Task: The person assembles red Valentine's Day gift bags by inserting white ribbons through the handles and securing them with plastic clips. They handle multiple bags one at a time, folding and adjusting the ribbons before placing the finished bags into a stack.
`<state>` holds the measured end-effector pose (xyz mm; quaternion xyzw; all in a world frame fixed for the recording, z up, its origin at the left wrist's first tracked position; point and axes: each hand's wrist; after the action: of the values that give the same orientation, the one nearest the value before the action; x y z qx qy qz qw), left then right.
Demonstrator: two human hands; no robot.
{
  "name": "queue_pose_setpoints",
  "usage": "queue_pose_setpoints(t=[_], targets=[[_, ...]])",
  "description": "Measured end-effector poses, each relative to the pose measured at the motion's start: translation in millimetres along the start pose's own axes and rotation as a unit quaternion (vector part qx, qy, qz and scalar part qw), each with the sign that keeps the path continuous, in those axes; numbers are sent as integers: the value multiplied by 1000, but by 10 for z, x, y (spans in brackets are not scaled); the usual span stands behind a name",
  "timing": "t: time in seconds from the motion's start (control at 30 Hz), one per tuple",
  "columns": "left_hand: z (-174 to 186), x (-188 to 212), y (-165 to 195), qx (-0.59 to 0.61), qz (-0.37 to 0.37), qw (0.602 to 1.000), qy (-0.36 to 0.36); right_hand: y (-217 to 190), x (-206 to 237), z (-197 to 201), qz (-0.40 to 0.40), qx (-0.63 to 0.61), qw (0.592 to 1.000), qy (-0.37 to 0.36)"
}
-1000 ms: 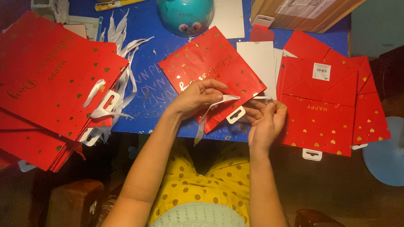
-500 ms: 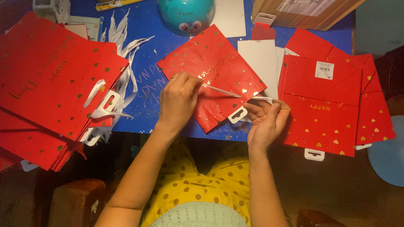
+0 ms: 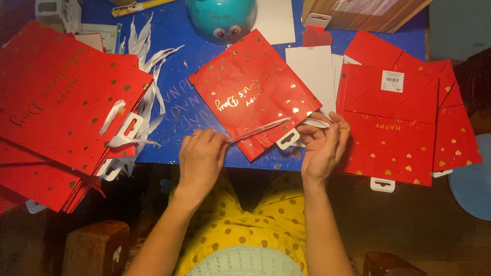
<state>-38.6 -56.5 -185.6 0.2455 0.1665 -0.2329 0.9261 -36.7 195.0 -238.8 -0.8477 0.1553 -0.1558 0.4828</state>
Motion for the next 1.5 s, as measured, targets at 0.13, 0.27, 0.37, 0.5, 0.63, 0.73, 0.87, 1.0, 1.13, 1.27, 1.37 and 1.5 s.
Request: queue_pose_setpoints(t=[0.13,0.27,0.37,0.5,0.63,0.73,0.87,1.0,1.13,1.27,1.37,1.5], targets=[[177,-26,-149,-24,45,998,20,-22,30,-28,15,7,1000,-2],[276,-100,-180,41,146,988,-8,-48,81,-81,35,47,998,1],[271,-139,-115,150,131,980,24,-95,222,-116,96,142,985,-16],[178,-188,2,310,213,926,12,-194,523,-189,97,278,953,-73],[72,-270,164,447,260,856,6,-283,691,-434,82,414,895,-146],[68,-272,294,392,145,907,60,-309,776,-660,51,443,872,-200],[90,-288,368,328,87,936,91,-281,818,-805,26,492,849,-191],[124,-302,327,322,106,934,109,-286,826,-737,49,518,836,-174],[168,-325,185,259,104,954,110,-356,796,-670,85,457,867,-181],[127,-308,156,381,194,902,64,-424,788,-691,64,457,871,-169],[62,-282,194,392,140,906,75,-396,817,-756,-2,462,869,-175],[-47,-204,319,573,110,808,79,-269,871,-834,-42,451,872,-188]])
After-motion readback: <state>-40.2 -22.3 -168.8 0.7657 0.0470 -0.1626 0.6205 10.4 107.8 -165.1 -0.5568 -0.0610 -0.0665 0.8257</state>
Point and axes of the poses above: each hand's wrist, its own x-axis away from the middle knuckle, its own z-axis out of the back of the hand, y = z × x, and after that the axes turned 9 degrees about -z, right-handed
